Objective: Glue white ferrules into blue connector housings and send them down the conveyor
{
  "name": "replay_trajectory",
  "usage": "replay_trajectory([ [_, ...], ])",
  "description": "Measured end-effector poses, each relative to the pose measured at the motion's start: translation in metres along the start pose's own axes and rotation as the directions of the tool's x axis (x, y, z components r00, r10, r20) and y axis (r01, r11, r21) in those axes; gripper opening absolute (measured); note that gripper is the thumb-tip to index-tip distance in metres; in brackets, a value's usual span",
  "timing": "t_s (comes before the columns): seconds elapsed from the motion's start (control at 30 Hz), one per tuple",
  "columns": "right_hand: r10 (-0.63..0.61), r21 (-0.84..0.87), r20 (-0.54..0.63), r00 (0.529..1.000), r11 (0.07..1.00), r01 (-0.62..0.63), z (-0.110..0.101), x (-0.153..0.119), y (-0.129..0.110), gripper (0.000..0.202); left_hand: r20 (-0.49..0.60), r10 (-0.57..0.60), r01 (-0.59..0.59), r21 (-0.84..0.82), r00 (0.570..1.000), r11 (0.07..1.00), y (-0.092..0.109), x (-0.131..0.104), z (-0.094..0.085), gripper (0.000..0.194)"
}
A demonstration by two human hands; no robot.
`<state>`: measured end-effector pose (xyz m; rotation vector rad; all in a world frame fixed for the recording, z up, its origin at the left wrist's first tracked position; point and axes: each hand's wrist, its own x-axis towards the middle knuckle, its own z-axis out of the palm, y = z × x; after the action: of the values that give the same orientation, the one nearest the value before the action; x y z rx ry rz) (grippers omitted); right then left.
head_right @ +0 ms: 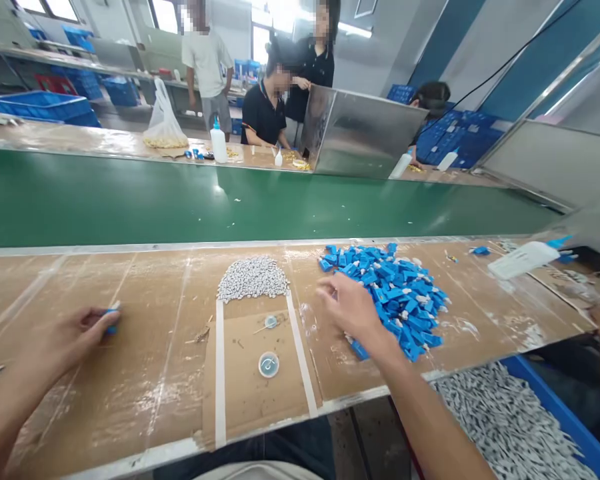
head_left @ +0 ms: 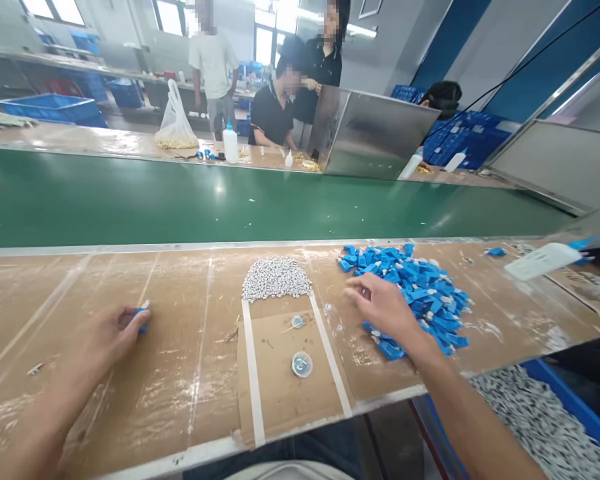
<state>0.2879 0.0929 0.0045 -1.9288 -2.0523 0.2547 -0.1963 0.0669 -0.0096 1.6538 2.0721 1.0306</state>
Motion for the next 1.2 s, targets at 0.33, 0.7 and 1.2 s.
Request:
replay_trajectory([
  [0.33, 0.129, -0.433, 0.055, 0.99, 0.897, -0.093, 0.033, 0.095, 0.02, 0.027, -0.025, 0.186, -0.186, -0.272, 0.982, 0.944, 0.108, -0.091, 0.022, 0.023],
  [0.7, -0.188, -0.238, -0.229, 0.955, 0.962, 0.133, 0.016, 0.015, -0.028, 0.028, 0.456, 0.216, 0.199, -0.7, 0.864, 0.686, 0.174, -0.125, 0.099, 0.051],
  [1.2, -0.069, 0.609, 0.053, 0.996, 0.793, 0.022, 0.049, -0.097, -0.046, 0.026, 0.311, -0.087, 0.322, -0.89, 0.946, 0.322, 0.128, -0.121, 0.116, 0.039],
])
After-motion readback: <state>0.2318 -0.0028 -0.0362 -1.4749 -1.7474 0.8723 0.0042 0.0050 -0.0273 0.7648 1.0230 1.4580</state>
